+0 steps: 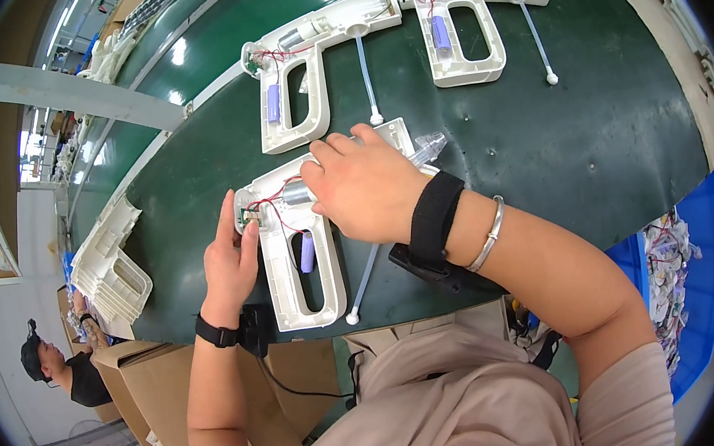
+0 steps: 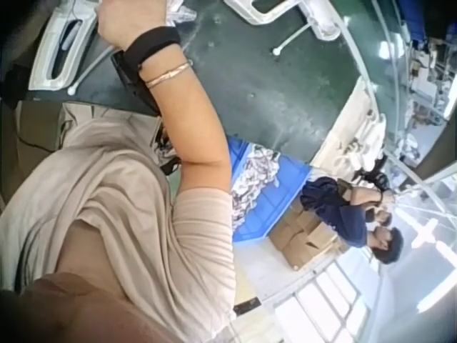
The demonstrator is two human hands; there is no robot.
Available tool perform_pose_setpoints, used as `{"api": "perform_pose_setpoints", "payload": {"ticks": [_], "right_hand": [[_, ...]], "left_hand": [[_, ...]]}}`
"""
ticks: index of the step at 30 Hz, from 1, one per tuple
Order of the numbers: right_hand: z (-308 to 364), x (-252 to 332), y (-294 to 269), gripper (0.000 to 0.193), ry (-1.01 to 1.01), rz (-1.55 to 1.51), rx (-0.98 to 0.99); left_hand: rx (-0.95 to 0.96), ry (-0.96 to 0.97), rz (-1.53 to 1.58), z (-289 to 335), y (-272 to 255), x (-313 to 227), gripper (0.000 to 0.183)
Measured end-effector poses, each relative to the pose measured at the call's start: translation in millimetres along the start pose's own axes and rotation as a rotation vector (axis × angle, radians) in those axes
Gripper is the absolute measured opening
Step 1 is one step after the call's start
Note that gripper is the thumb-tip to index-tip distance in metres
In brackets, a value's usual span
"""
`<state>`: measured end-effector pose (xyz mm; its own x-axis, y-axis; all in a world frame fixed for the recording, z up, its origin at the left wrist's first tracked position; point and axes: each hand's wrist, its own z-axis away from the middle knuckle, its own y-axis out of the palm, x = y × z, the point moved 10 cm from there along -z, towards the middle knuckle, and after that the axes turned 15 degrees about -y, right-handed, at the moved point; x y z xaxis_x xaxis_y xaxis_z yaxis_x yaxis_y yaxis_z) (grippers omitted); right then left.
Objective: Assemble internal electronic components and wiring into a white plastic housing on a factory production line.
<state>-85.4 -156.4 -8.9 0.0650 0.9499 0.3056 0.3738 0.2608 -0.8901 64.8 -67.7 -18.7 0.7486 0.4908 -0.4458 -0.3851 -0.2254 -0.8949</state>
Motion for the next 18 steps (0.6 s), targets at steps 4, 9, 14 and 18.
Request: {"api": "perform_pose_setpoints", "payload": {"ticks": [4, 9, 14, 18], "right_hand": [[0.9, -2.5, 0.6, 0.036, -0.028, -0.022, -0.019], [4.3, -0.4, -0.4, 0.036, -0.014, 0.036, -0.052], [3.2, 5.5, -3.3, 0.035, -0.075, 0.097, -0.122], [3.8, 1.5, -3.2, 0.035, -0.069, 0.062, -0.117]], "left_hand": [[-0.119, 0.040, -0.179, 17.2, -26.8, -34.5, 0.043], [-0.038, 0.319, -0.267, 60.6, 6.5, -96.6, 0.022], [-0.079, 0.289, -0.367, 47.9, 26.8, -77.4, 0.017], [0.097, -0.025, 0.289, 34.9, 13.0, -35.2, 0.019]]}}
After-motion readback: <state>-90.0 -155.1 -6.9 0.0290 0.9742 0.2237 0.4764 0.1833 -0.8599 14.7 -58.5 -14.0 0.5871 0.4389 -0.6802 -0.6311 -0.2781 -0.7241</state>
